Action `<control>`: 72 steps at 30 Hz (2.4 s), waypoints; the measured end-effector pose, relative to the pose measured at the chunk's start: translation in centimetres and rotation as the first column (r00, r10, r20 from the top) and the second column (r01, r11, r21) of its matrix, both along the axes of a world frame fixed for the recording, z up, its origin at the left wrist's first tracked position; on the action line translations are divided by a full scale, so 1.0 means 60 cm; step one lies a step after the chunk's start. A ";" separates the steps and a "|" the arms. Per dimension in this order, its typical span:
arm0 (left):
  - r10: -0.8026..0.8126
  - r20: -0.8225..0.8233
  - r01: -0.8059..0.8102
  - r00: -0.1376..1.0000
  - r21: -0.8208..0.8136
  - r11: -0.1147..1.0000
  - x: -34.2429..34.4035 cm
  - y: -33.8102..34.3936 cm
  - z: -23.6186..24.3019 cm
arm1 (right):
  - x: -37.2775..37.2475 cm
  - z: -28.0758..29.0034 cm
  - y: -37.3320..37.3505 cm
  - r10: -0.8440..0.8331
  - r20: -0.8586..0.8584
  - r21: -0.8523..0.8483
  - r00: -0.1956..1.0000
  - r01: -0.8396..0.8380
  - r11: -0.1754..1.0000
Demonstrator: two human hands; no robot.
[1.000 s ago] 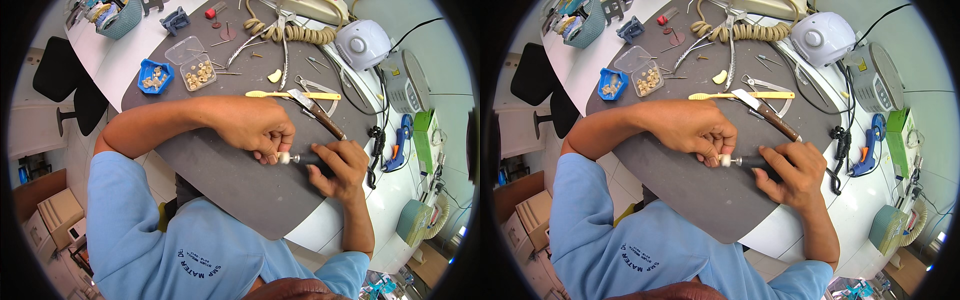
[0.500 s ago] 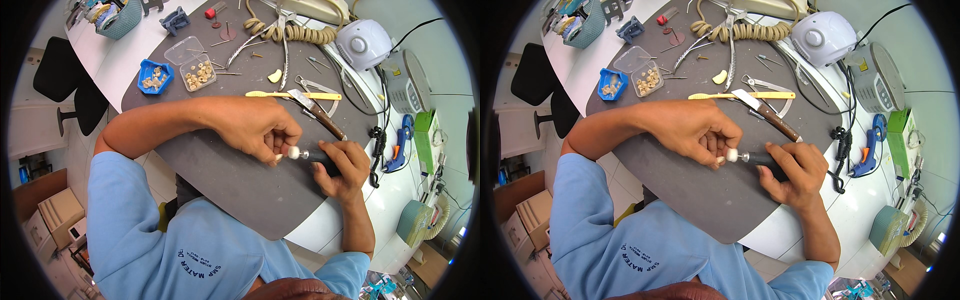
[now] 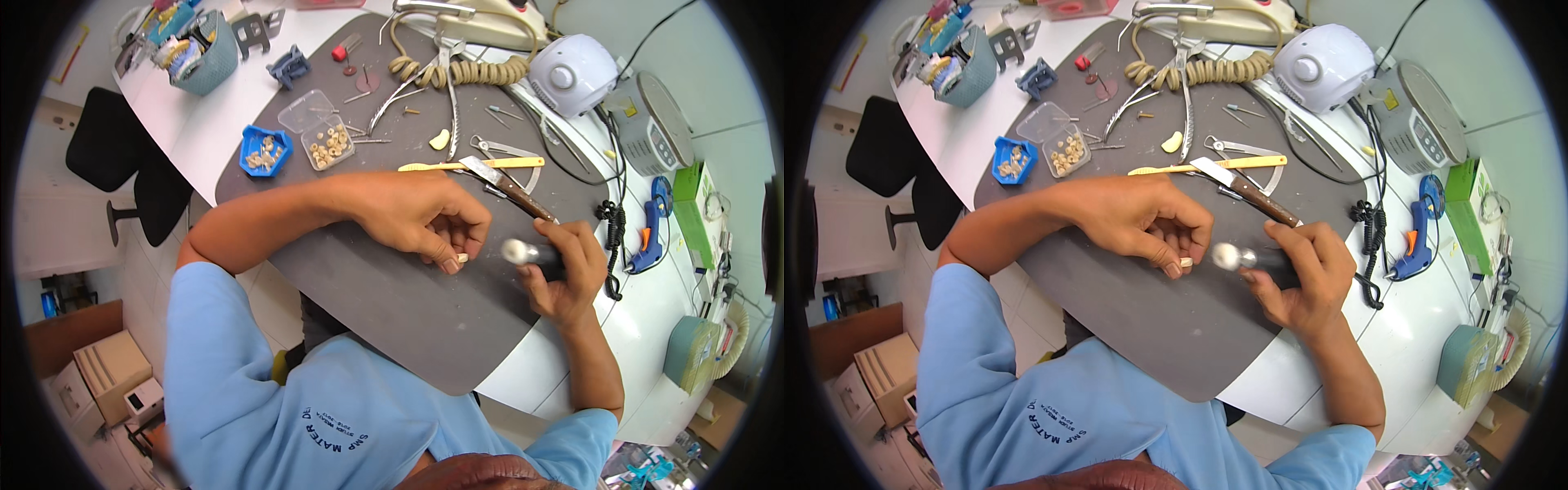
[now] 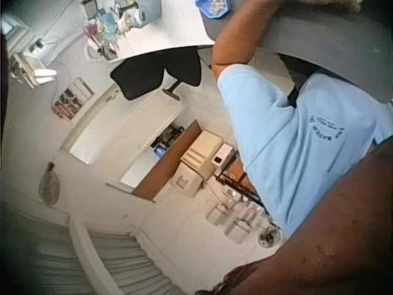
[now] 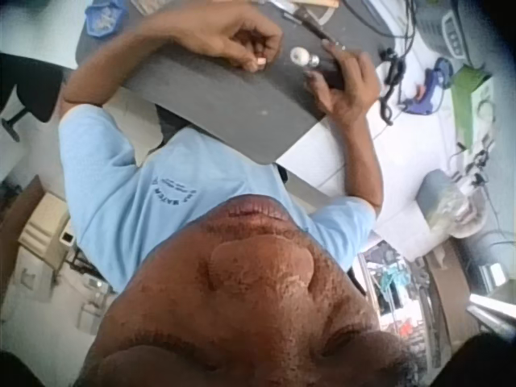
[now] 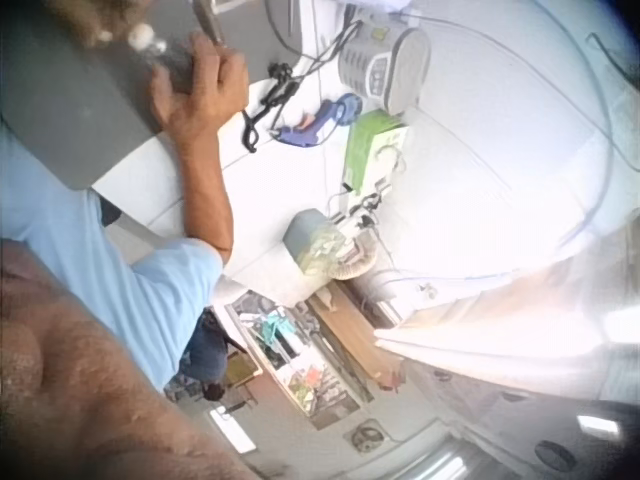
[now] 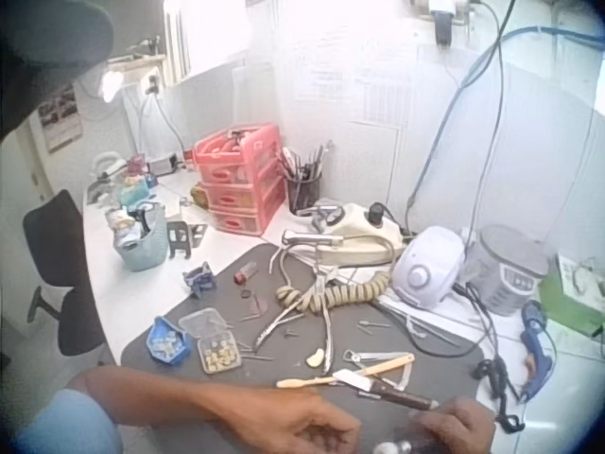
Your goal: The person polishes a white dental prosthetic using a rotating hand tool with a soft buffing attachment while holding the prosthetic with their other hand.
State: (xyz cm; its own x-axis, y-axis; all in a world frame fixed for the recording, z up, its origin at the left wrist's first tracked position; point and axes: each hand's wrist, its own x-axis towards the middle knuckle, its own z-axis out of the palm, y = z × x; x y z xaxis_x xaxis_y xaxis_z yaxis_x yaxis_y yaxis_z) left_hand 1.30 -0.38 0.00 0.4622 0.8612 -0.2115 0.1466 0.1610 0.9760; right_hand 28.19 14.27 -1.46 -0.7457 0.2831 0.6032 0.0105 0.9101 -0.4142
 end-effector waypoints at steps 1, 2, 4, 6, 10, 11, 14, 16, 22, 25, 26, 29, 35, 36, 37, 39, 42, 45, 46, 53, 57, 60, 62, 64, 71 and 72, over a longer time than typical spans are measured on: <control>0.004 0.079 -0.008 0.997 0.049 0.999 0.001 -0.002 -0.002 | -0.001 0.008 -0.003 -0.042 -0.023 -0.013 0.999 0.042 0.999; -0.005 0.059 0.002 0.998 0.056 0.998 0.003 -0.002 0.001 | 0.002 0.013 -0.005 -0.051 -0.044 -0.007 0.998 0.051 0.999; -0.044 -0.081 0.077 0.996 0.473 0.878 0.014 -0.007 0.012 | 0.008 0.025 -0.009 0.005 -0.063 -0.137 0.998 -0.014 0.990; -0.047 -0.074 0.080 0.996 0.557 0.826 0.048 -0.017 0.016 | 0.012 0.070 -0.004 0.294 0.096 0.016 0.951 -0.297 0.955; -0.125 -0.147 0.193 0.981 0.786 0.587 0.092 -0.032 0.000 | 0.006 0.112 -0.033 0.489 0.243 -0.083 0.838 -0.484 0.871; -0.139 -0.138 0.192 0.981 0.816 0.544 0.096 -0.033 -0.003 | 0.006 0.116 -0.035 0.534 0.259 -0.159 0.805 -0.510 0.845; -0.183 -0.160 0.231 0.970 0.837 0.496 0.106 -0.041 0.000 | -0.001 0.120 -0.044 0.621 0.256 -0.282 0.740 -0.558 0.781; -0.219 -0.185 0.272 0.958 0.828 0.490 0.109 -0.045 0.000 | -0.005 0.120 -0.048 0.705 0.248 -0.401 0.665 -0.592 0.699; -0.325 -0.186 0.350 0.927 0.740 0.574 0.100 -0.056 0.003 | -0.010 0.128 -0.060 0.708 0.330 -0.432 0.624 -0.567 0.701; -0.305 -0.262 0.400 0.916 0.673 0.623 0.087 -0.054 0.003 | -0.015 0.134 -0.062 0.660 0.264 -0.478 0.704 -0.498 0.723; -0.299 -0.293 0.419 0.908 0.650 0.634 0.082 -0.051 -0.003 | -0.015 0.136 -0.062 0.616 0.318 -0.405 0.721 -0.484 0.776; -0.245 -0.331 0.408 0.911 0.644 0.647 0.071 -0.051 -0.009 | -0.006 0.124 -0.049 0.550 0.349 -0.274 0.759 -0.478 0.834; -0.168 -0.292 0.329 0.942 0.690 0.644 0.065 -0.046 0.007 | 0.005 0.117 -0.041 0.474 0.206 -0.128 0.856 -0.457 0.880; -0.153 -0.254 0.292 0.955 0.710 0.641 0.064 -0.047 0.009 | 0.005 0.119 -0.045 0.446 0.179 -0.106 0.877 -0.434 0.895; -0.148 -0.266 0.297 0.953 0.708 0.641 0.065 -0.046 0.010 | 0.004 0.122 -0.049 0.418 0.152 -0.084 0.896 -0.410 0.908; -0.110 -0.299 0.307 0.948 0.769 0.560 0.066 -0.047 0.016 | 0.005 0.128 -0.060 0.404 0.152 -0.055 0.902 -0.400 0.915; -0.170 -0.267 0.313 0.949 0.712 0.629 0.067 -0.054 0.038 | 0.010 0.142 -0.079 0.386 0.166 -0.048 0.907 -0.384 0.922; -0.225 -0.315 0.377 0.922 0.595 0.710 0.091 -0.071 0.065 | 0.020 0.146 -0.086 0.394 0.162 -0.079 0.905 -0.386 0.919; -0.225 -0.324 0.382 0.919 0.591 0.711 0.098 -0.077 0.069 | 0.023 0.148 -0.088 0.404 0.154 -0.097 0.902 -0.393 0.915; -0.153 -0.026 0.133 0.988 0.645 0.752 0.148 -0.125 0.059 | 0.036 0.153 -0.106 0.393 0.082 -0.122 0.916 -0.382 0.916; -0.095 0.019 0.061 0.995 0.641 0.765 0.156 -0.148 0.055 | 0.038 0.143 -0.119 0.361 0.072 -0.100 0.930 -0.354 0.930; -0.107 0.056 0.053 0.993 0.591 0.805 0.156 -0.158 0.055 | 0.038 0.132 -0.124 0.350 0.057 -0.098 0.935 -0.344 0.934; -0.099 0.064 0.042 0.993 0.591 0.806 0.157 -0.164 0.052 | 0.038 0.128 -0.126 0.344 0.044 -0.093 0.938 -0.339 0.936; -0.091 0.074 0.030 0.993 0.591 0.806 0.157 -0.169 0.051 | 0.039 0.126 -0.128 0.332 0.057 -0.055 0.942 -0.329 0.943; 0.016 -0.011 -0.008 1.000 0.519 0.855 0.132 -0.204 0.050 | 0.037 0.112 -0.112 0.319 0.166 0.048 0.933 -0.331 0.942; 0.115 -0.107 -0.047 0.988 0.496 0.867 0.114 -0.216 0.058 | 0.036 0.105 -0.107 0.254 0.138 0.001 0.957 -0.256 0.967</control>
